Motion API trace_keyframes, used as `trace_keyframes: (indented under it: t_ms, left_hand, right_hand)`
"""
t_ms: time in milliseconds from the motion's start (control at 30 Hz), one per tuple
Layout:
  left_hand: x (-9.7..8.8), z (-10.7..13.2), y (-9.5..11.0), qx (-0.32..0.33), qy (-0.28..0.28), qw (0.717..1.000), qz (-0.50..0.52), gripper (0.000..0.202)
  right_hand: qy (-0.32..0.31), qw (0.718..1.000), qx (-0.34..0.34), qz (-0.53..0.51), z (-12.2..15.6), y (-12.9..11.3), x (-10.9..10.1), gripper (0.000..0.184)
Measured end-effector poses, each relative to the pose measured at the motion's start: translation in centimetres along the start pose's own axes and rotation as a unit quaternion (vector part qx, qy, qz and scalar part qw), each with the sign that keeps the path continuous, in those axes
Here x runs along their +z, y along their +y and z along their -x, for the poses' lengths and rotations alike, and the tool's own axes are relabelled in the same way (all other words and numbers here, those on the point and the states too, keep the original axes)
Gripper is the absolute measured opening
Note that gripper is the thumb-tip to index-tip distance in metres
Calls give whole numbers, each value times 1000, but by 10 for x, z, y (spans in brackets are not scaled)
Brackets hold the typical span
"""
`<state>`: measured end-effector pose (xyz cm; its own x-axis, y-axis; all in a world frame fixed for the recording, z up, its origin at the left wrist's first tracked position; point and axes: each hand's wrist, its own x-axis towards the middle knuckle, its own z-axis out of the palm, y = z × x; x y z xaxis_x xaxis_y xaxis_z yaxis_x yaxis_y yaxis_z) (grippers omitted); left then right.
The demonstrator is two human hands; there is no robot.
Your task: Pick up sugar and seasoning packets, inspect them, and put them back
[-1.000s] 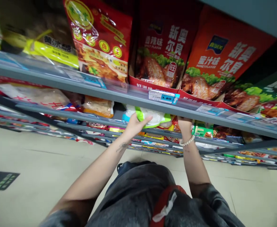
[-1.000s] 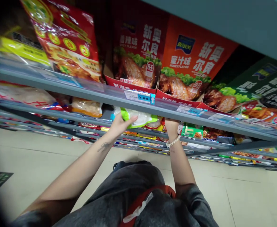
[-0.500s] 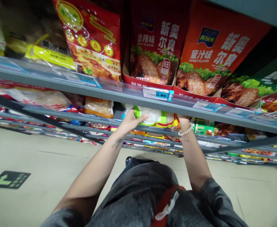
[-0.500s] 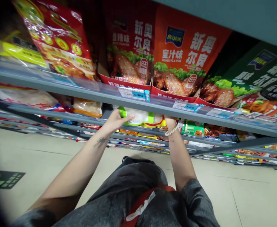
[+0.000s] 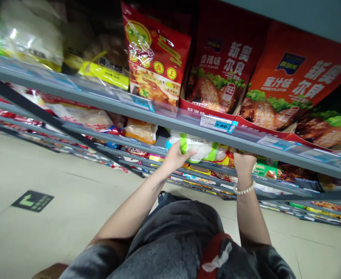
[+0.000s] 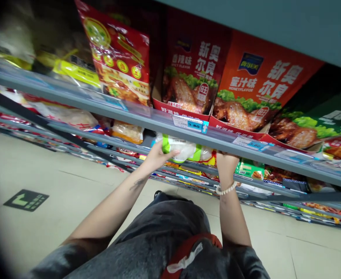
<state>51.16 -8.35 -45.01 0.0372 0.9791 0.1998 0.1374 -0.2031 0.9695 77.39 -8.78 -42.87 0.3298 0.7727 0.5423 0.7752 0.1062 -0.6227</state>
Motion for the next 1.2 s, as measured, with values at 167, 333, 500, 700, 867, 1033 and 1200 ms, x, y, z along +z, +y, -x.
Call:
trace_keyframes:
  t_ms: [167,333,500,700,867,1033,1200]
  left_hand:
    - [-14,23,1,-43,-1,994,104,61]
    - [-38,40,-4,-77,31,989,123,63]
    - [-50,78,-6,-119,1,981,152,56]
    - [-52,140,-33,-201,-153,934,251,52]
    - [-64,165,-49,-197,-124,942,242,51]
    - [-73,181,-62,-227,-106,937,244,53]
    - [-80,201,-77,-257,-58,936,233,54]
  right_hand:
    - [12,997,14,76,30,-17,0,52]
    - [-5,991,-43,125,37,-33,13,60]
    - [-10,978,-94,184,29,-43,23,49]
    - [-91,965,-158,189,10,-43,47,62]
    - [-90,955,-192,206,15,-61,63,71]
    - [-176,921,-298,177,27,-95,75,60]
    - [-320,845,-414,114,30,-109,93,55]
